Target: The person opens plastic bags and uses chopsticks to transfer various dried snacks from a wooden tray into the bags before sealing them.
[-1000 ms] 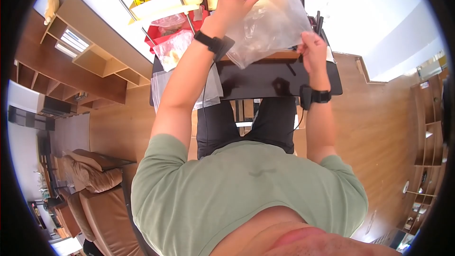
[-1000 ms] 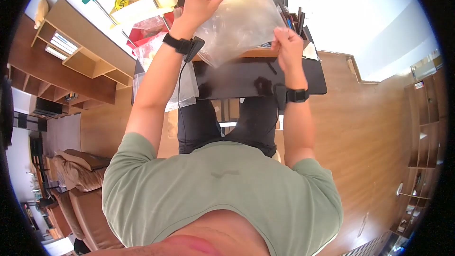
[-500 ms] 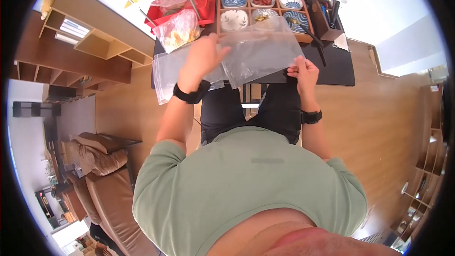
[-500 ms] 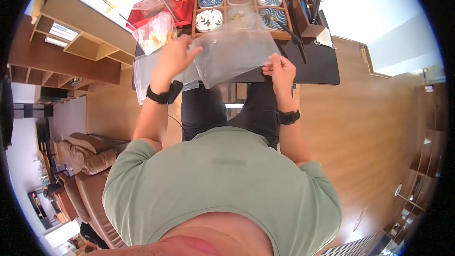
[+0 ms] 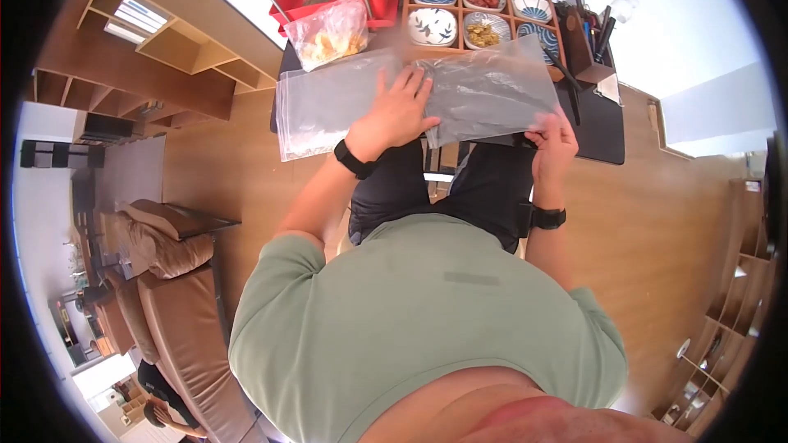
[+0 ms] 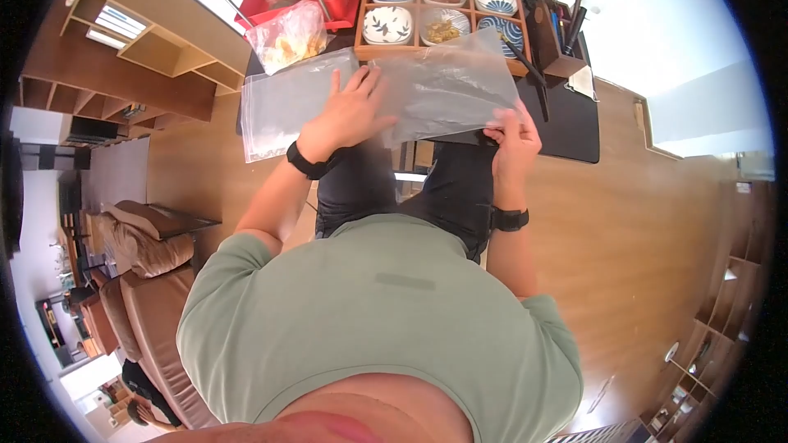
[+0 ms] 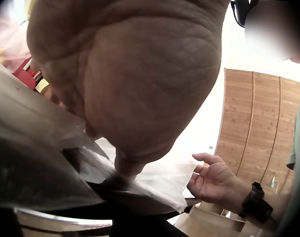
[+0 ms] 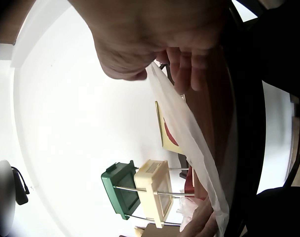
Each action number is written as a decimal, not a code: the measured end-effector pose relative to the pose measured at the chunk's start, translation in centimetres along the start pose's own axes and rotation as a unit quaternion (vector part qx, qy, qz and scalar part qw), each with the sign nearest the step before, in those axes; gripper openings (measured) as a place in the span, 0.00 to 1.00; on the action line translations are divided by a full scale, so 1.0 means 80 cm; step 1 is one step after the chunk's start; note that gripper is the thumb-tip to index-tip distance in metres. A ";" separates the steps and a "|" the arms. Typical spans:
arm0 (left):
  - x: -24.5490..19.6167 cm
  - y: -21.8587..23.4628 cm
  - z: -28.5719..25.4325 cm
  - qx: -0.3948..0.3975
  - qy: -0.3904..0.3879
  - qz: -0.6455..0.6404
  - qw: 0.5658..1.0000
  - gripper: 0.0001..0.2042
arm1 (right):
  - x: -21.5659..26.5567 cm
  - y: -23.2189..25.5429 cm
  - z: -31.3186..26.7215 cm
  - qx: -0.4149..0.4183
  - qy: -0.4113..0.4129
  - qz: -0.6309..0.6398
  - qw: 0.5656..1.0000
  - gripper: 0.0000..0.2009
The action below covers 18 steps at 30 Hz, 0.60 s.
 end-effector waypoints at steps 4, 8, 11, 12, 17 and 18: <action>-0.007 0.018 -0.004 0.005 0.003 -0.020 1.000 0.33 | -0.010 0.012 0.009 0.085 -0.012 -0.034 0.996 0.09; -0.028 0.045 -0.024 -0.094 0.038 -0.311 0.945 0.28 | 0.022 -0.018 -0.015 0.171 -0.130 0.287 0.934 0.12; -0.064 0.007 -0.053 -0.054 0.111 -0.531 0.838 0.28 | 0.033 -0.036 -0.036 0.149 -0.191 0.425 0.872 0.15; -0.073 -0.021 -0.059 -0.024 0.156 -0.685 0.711 0.29 | 0.032 -0.039 -0.041 0.130 -0.216 0.452 0.856 0.17; -0.093 -0.057 -0.065 0.104 0.201 -0.835 0.501 0.27 | 0.035 -0.107 -0.069 0.168 -0.297 0.521 0.782 0.19; -0.102 -0.050 -0.063 0.150 0.177 -0.872 0.431 0.25 | 0.039 -0.124 -0.075 0.182 -0.320 0.546 0.752 0.20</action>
Point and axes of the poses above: each hand's wrist, its own z-axis towards the middle knuckle, its own y-axis out of the back of the hand, x = y × z, the point moved 8 cm from there along z, towards the middle knuckle, and after that the axes turned 1 degree about y, right-handed, at the moved point
